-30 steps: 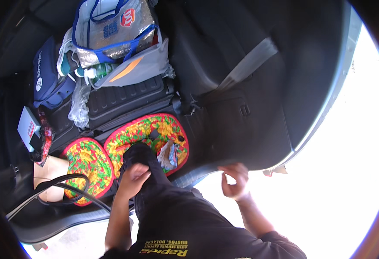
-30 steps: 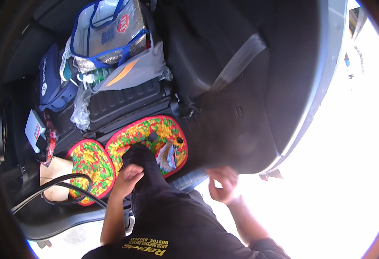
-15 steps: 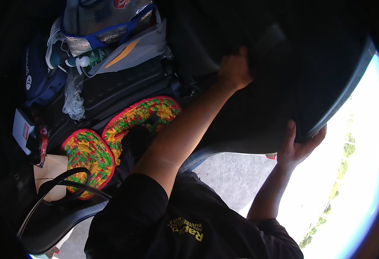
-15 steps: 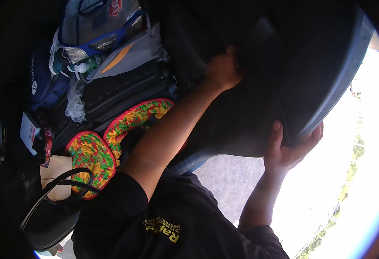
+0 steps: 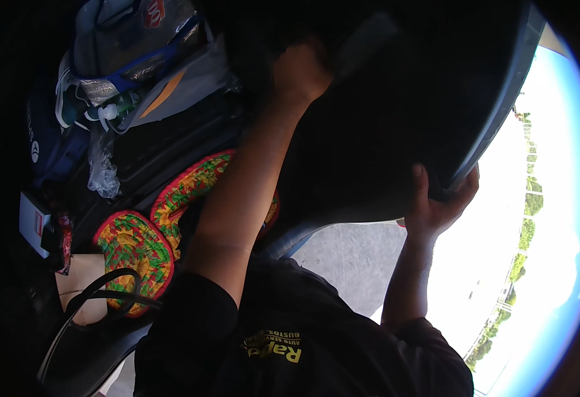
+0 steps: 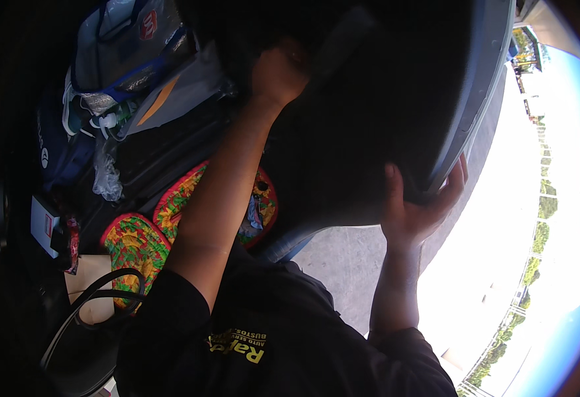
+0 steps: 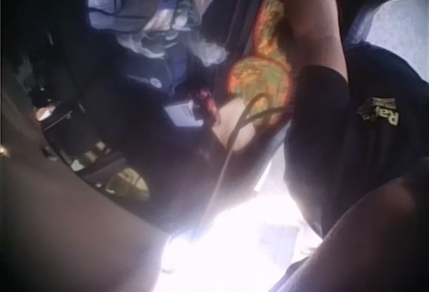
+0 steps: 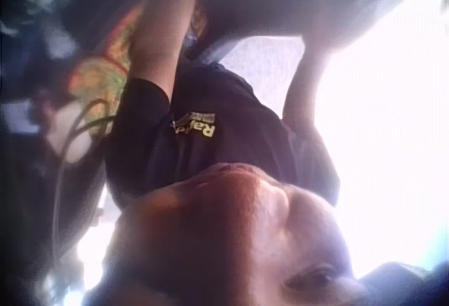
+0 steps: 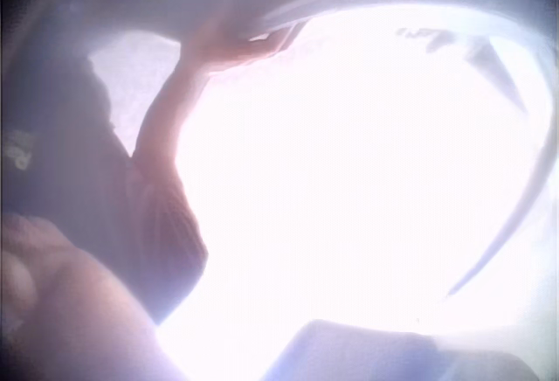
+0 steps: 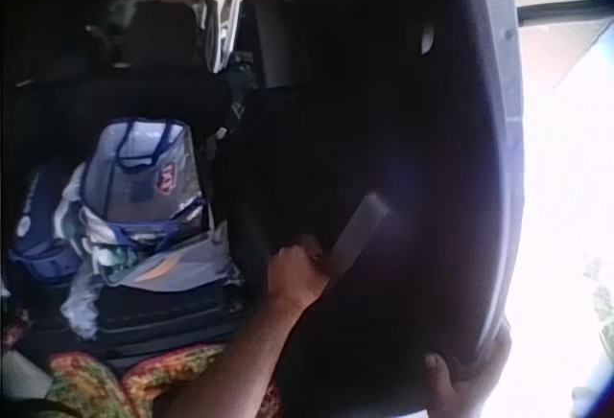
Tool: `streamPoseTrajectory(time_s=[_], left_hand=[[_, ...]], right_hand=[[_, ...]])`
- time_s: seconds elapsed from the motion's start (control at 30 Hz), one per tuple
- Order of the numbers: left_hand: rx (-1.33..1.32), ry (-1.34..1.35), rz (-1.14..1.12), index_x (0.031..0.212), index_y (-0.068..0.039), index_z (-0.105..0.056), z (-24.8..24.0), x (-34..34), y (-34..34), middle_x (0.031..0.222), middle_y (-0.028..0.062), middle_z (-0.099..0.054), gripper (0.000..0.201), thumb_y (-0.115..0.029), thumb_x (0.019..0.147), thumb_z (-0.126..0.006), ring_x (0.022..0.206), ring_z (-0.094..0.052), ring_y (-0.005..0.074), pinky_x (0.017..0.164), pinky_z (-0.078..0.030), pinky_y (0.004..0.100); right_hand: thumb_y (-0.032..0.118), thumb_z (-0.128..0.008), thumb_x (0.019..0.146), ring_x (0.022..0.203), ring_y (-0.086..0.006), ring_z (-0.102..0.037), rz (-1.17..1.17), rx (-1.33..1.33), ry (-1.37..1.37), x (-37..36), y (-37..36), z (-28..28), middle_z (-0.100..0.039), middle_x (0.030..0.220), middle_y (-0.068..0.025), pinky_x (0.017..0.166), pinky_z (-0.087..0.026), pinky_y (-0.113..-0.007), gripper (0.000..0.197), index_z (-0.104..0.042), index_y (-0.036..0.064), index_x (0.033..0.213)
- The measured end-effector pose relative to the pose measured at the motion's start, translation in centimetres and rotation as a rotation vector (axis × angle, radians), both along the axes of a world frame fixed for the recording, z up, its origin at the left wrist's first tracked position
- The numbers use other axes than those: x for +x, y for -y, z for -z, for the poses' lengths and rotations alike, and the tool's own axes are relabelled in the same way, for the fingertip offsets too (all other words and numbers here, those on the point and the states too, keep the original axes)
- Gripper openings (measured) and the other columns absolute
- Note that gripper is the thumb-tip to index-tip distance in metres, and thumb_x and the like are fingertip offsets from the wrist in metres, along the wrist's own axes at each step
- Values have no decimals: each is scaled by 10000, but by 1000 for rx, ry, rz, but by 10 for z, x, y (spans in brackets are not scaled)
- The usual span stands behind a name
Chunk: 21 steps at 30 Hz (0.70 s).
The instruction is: The person installs black rubber weather stripping along the upper edge of a car door frame and then along the trunk opening. They use a red-handled tool to pry and fit the trim, then press the rubber into place by hand. The person moves from the driver-side door to the trunk, aligning and seating the weather stripping along the edges.
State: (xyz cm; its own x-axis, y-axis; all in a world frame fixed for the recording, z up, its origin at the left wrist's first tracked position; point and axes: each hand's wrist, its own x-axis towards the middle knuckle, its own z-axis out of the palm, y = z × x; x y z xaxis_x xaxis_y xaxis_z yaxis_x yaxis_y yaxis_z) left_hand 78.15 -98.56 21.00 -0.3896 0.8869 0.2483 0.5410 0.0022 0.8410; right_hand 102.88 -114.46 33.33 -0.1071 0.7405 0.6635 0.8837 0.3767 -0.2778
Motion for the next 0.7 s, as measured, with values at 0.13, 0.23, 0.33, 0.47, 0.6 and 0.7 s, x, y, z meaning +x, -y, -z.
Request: streamPoseTrajectory(time_s=[0.13, 0.23, 0.33, 0.47, 0.6, 0.7], left_hand=[[335, 336, 108, 1058, -35, -734, -36, 42, 40, 1039, 163, -777, 177, -134, 910, -735, 992, -779, 278, 867, -620, 382], [608, 708, 300, 1241, 0, -680, -56, 91, 84, 1198, 155, -743, 284, -19, 958, -670, 1060, -747, 234, 908, -605, 366], [498, 891, 595, 1420, 2, -582, -56, 104, 103, 1330, 124, -687, 425, 47, 997, -604, 1166, -692, 203, 994, -571, 363], [113, 1238, 821, 1482, 26, -523, -26, 100, 123, 1365, 135, -673, 490, 28, 1000, -614, 1277, -648, 244, 1119, -507, 382], [178, 400, 782, 1651, 21, -233, 11, 151, 183, 1687, 260, -292, 847, -30, 949, -705, 1566, -351, 381, 1279, -351, 448], [72, 402, 711, 1672, 22, -140, 41, 177, 216, 1725, 273, -189, 1012, -67, 896, -784, 1617, -235, 392, 1315, -286, 455]], right_hand=[[252, -862, 890, 1467, -398, -463, -196, 110, -74, 8, -10, 5, -487, 1517, -217, 1189, -388, -560, 733, -443, 49, 1456], [221, -799, 941, 1355, -335, -527, -351, 269, -219, 26, -7, 17, -532, 1404, -183, 1136, -409, -530, 539, -505, 66, 1365], [160, -745, 975, 1287, -298, -552, -232, 284, -186, 49, 27, 30, -543, 1337, -162, 1074, -456, -492, 414, -565, 59, 1333], [89, -713, 985, 1264, -270, -561, -135, -2, -67, 57, 71, 39, -536, 1317, -141, 966, -535, -392, 388, -623, 47, 1360], [111, -720, 987, 1263, -288, -564, -127, -4, -11, 48, 87, 34, -473, 1385, -156, 967, -569, -396, 547, -559, 68, 1508], [154, -717, 995, 1270, -314, -557, -134, -3, 51, 39, 87, 32, -437, 1395, -174, 1007, -562, -432, 588, -530, 69, 1546]])
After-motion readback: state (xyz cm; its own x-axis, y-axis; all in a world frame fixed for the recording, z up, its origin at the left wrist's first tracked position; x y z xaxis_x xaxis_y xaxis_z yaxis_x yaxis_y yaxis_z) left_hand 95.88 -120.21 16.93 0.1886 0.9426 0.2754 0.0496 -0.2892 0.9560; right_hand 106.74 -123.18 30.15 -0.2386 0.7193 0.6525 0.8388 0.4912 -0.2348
